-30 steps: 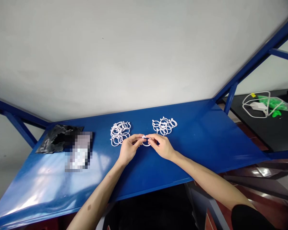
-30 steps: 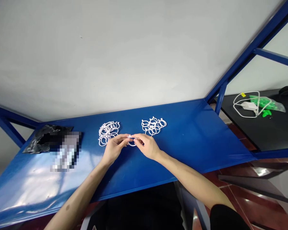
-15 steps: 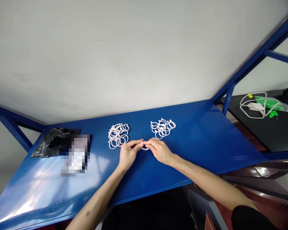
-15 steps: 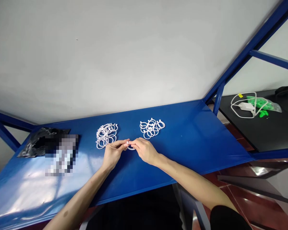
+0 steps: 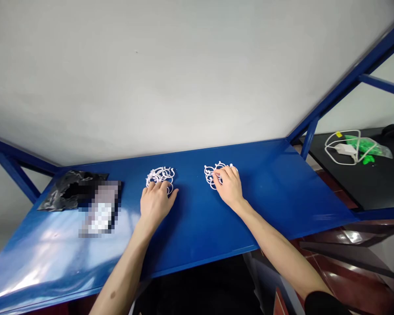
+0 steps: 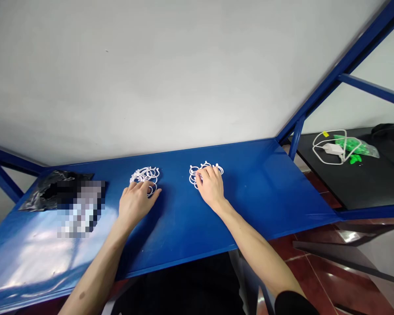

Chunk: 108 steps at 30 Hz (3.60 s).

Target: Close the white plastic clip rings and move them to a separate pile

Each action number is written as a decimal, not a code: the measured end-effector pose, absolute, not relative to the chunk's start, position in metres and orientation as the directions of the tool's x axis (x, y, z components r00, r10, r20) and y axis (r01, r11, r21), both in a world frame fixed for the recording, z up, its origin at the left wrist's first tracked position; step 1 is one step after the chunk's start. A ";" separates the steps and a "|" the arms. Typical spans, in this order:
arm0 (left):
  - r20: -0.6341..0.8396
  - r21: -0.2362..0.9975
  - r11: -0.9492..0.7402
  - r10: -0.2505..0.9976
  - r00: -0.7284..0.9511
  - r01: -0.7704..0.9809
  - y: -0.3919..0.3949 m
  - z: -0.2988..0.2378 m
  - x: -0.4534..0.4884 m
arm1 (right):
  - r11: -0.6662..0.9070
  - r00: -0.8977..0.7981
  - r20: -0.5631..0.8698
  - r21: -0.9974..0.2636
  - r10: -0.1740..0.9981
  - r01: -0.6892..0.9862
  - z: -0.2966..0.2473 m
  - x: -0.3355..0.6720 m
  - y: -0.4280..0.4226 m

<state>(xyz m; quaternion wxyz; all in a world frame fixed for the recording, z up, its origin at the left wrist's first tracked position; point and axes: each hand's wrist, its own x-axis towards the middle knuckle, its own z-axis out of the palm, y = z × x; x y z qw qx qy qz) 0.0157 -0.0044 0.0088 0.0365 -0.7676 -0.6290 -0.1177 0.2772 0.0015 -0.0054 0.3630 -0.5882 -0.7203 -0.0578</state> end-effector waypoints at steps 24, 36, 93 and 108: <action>0.221 0.653 -0.210 0.972 0.081 0.728 -0.013 0.021 0.021 | 0.555 -0.286 0.540 -0.439 0.792 0.707 -0.003 0.260 -0.018; -0.045 0.993 0.016 0.964 0.263 0.114 -0.018 0.024 0.039 | 0.517 -0.395 0.338 -0.632 0.854 0.577 -0.011 0.249 -0.024; 0.203 0.850 -0.208 0.977 0.065 0.483 -0.026 -0.006 0.056 | 0.222 -0.235 0.163 -0.943 0.958 0.248 0.001 0.257 -0.031; -0.056 0.982 0.032 0.991 0.122 0.187 -0.024 -0.010 0.058 | 0.475 -0.255 0.405 -0.809 0.878 0.346 -0.004 0.252 -0.031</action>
